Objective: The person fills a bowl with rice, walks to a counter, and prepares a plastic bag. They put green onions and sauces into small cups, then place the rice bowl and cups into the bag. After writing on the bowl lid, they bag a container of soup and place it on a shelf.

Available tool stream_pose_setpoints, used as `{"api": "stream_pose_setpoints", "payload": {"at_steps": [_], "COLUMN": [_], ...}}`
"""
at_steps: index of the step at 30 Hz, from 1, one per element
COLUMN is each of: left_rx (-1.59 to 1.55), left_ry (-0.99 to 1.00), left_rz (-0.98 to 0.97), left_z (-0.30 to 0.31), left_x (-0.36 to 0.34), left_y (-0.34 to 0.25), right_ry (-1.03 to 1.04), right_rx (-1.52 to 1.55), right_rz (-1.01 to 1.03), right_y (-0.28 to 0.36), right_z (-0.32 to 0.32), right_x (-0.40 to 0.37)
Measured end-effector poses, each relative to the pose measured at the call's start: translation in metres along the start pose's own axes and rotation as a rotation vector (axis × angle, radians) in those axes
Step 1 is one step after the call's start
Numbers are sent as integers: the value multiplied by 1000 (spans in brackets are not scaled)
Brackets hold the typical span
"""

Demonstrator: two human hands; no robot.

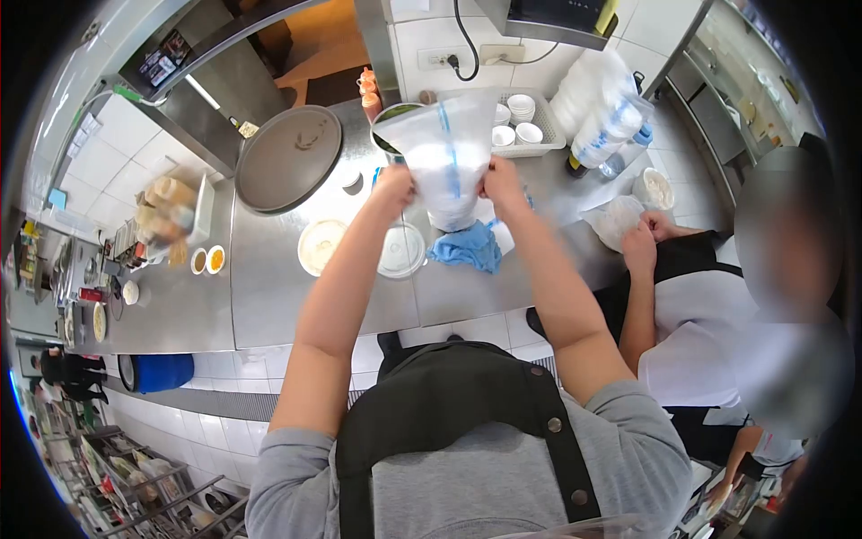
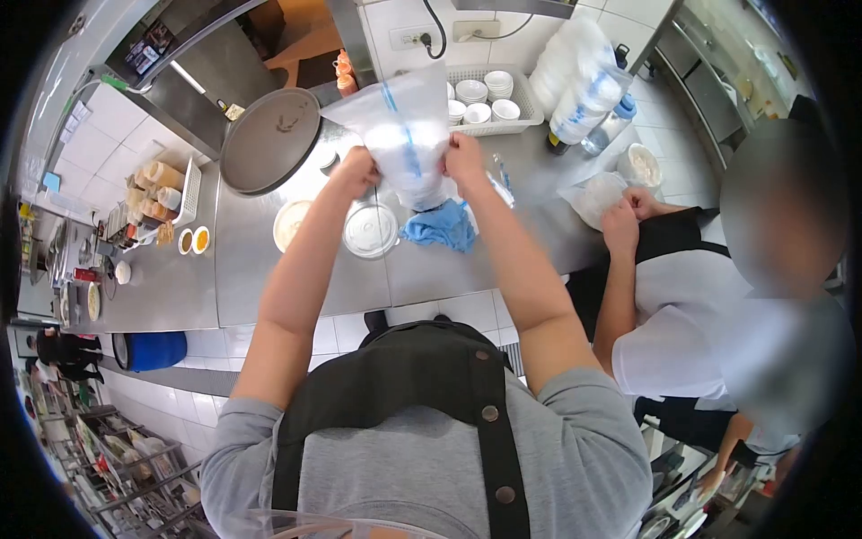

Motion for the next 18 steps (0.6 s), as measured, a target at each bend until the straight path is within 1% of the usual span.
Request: {"api": "stream_pose_setpoints", "payload": {"at_steps": [1, 3, 4, 5, 6, 8, 9, 10, 12, 13, 15, 16, 17, 18], "left_rx": [2, 155, 228, 321, 292, 228, 3, -232, -368, -190, 166, 168, 171, 175], "left_ry": [-24, -123, -176, -273, -266, -262, -298, -215, -283, -365, -511, -496, -480, -466], "left_rz": [59, -149, -246, -428, -492, -638, -756, -816, -1062, -1069, -1060, -1067, -1072, -1074], "left_z": [-3, -5, -7, -5, -1, 12, 4, -11, -25, -36, -57, -59, -61, -61], "left_x": [-5, -16, -23, -35, -35, -30, -71, -111, -145, -142, -134, -131, -127, -125], "left_y": [14, 3, -2, -16, -17, -32, -57, -78, -97, -94, -91, -91, -91, -91], "right_ry": [-18, -19, -58, -93, -126, -128, -124, -112, -95, -66, -193, -258, -282, -249], "right_rx": [-18, -16, -106, -197, -288, 67, 249, 271, 325, 345, 10, -160, -78, -53], "right_rz": [-7, 13, 89, 161, 238, 356, 402, 530, 776, 704, 771, 802, 835, 833], "right_y": [-14, -31, -30, -30, -24, 10, 31, 60, 102, 97, 102, 106, 95, 94], "right_z": [2, 1, 9, 16, 21, 27, 25, 14, -11, -17, -33, -39, -36, -38], "right_x": [-1, 4, 8, 10, 9, -6, -16, -28, -55, -51, -57, -59, -51, -50]}}
Point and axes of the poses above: each hand's wrist, its own x-axis towards the middle knuckle, its own z-axis out of the back of the hand, y = z × x, the point moved 9 cm from there along x, towards the middle knuckle, and after that the axes turned 5 degrees about z, right-handed, at the moved point
